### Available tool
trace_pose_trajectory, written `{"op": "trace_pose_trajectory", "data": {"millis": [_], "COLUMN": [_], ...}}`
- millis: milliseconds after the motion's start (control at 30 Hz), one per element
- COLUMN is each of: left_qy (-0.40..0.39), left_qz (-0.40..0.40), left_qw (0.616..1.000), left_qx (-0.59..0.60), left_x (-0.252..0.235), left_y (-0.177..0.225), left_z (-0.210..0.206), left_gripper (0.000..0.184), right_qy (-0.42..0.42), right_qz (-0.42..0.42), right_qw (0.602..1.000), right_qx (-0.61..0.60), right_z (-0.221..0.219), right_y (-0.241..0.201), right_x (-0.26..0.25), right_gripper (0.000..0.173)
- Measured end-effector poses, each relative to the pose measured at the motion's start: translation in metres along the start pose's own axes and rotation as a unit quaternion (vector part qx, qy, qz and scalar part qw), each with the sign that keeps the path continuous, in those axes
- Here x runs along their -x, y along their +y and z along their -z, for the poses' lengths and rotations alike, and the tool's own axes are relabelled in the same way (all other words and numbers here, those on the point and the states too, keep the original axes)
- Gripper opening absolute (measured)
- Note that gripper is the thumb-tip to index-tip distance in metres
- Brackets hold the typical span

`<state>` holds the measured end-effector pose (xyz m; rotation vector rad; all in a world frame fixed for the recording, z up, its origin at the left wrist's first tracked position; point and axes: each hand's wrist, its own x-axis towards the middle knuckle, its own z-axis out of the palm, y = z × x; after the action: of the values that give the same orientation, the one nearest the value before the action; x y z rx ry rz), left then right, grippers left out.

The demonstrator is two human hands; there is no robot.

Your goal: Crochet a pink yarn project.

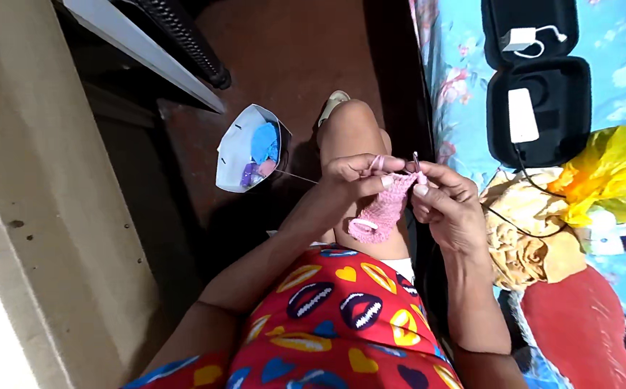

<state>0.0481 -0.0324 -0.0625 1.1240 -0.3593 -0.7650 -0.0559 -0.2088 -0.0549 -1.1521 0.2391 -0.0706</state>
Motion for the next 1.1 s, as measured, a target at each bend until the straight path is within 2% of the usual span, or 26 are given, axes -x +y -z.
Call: {"op": "trace_pose_trajectory", "data": {"millis": [33, 133, 200, 267, 367, 400, 500, 633, 767, 833, 933, 1100], "left_qy": [-0.012, -0.099, -0.148, -0.159, -0.137, -0.124, -0.096, 0.008, 0.048, 0.061, 0.084, 0.107], "left_qz": [0.017, 0.055, 0.04, 0.007, -0.028, -0.032, -0.035, -0.003, -0.004, -0.001, 0.026, 0.038], "left_qw": [1.0, 0.992, 0.986, 0.986, 0.988, 0.989, 0.994, 1.0, 0.998, 0.997, 0.996, 0.994], "left_qx": [-0.001, -0.052, -0.068, -0.039, 0.062, 0.072, 0.041, -0.018, -0.045, -0.042, -0.022, -0.002], "left_x": [-0.001, -0.006, -0.009, -0.009, -0.009, -0.009, -0.008, -0.006, -0.003, -0.002, -0.003, -0.002], "left_y": [0.0, 0.007, 0.009, 0.007, 0.005, 0.005, 0.006, 0.011, 0.011, 0.012, 0.012, 0.014], "left_z": [0.009, 0.043, 0.063, 0.072, 0.052, 0.041, 0.017, 0.0, -0.003, -0.004, -0.004, -0.006], "left_gripper": [0.015, 0.02, 0.025, 0.029, 0.023, 0.033, 0.06, 0.061, 0.06, 0.061, 0.061, 0.061], "right_qy": [0.006, 0.025, 0.025, 0.02, 0.017, 0.023, 0.041, 0.046, 0.025, -0.008, -0.022, -0.034], "right_qz": [-0.002, -0.012, -0.021, -0.029, -0.033, -0.033, -0.027, 0.003, 0.044, 0.098, 0.182, 0.238], "right_qw": [1.0, 1.0, 0.999, 0.999, 0.999, 0.999, 0.998, 0.989, 0.977, 0.96, 0.898, 0.816], "right_qx": [0.007, 0.015, 0.01, 0.001, -0.005, -0.001, 0.042, 0.14, 0.206, 0.262, 0.4, 0.525], "right_z": [0.001, 0.001, -0.001, -0.005, -0.01, -0.011, -0.013, -0.012, -0.006, 0.002, 0.011, 0.016], "right_y": [-0.001, -0.002, 0.0, 0.003, 0.006, 0.007, 0.007, 0.01, 0.013, 0.014, 0.015, 0.006], "right_x": [0.0, 0.001, 0.002, 0.004, 0.006, 0.007, 0.009, 0.012, 0.01, 0.008, 0.005, 0.003], "right_gripper": [0.027, 0.026, 0.026, 0.025, 0.024, 0.025, 0.03, 0.041, 0.041, 0.038, 0.037, 0.04]}}
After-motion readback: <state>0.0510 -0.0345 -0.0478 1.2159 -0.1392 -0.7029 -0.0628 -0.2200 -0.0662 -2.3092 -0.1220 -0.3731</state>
